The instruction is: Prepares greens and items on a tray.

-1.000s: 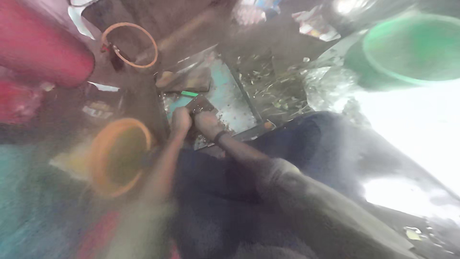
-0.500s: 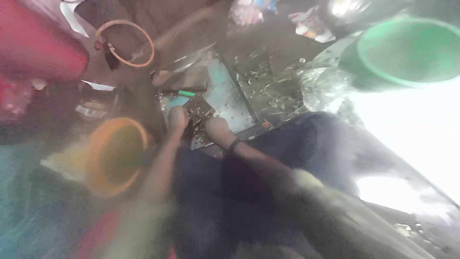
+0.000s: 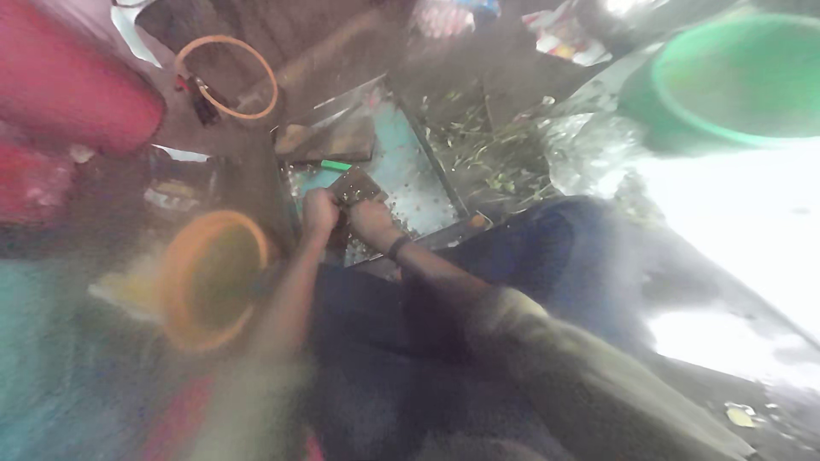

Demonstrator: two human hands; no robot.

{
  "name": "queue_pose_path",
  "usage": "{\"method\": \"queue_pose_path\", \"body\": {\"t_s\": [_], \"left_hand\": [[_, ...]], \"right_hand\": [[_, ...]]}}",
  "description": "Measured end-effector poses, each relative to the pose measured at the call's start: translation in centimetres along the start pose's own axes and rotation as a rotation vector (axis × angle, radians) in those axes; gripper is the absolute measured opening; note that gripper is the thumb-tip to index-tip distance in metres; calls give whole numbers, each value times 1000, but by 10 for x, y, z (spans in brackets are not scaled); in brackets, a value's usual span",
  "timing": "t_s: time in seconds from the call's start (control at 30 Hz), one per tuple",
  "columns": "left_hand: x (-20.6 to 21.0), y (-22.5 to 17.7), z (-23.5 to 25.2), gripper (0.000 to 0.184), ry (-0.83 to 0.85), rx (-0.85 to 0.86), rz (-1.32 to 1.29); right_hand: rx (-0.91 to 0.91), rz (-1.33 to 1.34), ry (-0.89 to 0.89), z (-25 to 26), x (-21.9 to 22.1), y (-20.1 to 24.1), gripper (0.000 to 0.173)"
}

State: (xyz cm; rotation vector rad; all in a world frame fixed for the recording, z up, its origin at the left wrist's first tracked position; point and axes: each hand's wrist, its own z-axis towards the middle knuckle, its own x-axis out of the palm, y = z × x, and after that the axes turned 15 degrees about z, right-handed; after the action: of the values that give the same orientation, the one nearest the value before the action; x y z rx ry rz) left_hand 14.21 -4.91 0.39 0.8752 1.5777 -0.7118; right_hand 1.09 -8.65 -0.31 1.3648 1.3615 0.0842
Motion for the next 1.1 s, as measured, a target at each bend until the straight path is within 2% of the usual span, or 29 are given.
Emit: {"method": "queue_pose_path", "body": {"t_s": [0.23, 0.4, 0.53, 0.73, 0.97, 1.1], "left_hand": [[0, -2, 5, 11, 16, 3, 54], [5, -1, 7, 13, 11, 13, 45], [2, -2, 8, 10, 9, -3, 52], [2, -1, 8, 14, 4, -5, 67], [2, 2, -14, 13, -72, 6, -28], [2, -1, 5, 11, -16, -37, 44]], "right_hand": [[-15, 114, -52, -1, 6, 7, 13], [-74, -1, -64, -2, 12, 1, 9], [-37, -90, 16, -5, 15, -12, 19], [31, -80, 64, -29, 4, -32, 24], [23, -3, 42, -14, 0, -3, 18], [-9, 96, -7, 0, 9, 7, 12]]}}
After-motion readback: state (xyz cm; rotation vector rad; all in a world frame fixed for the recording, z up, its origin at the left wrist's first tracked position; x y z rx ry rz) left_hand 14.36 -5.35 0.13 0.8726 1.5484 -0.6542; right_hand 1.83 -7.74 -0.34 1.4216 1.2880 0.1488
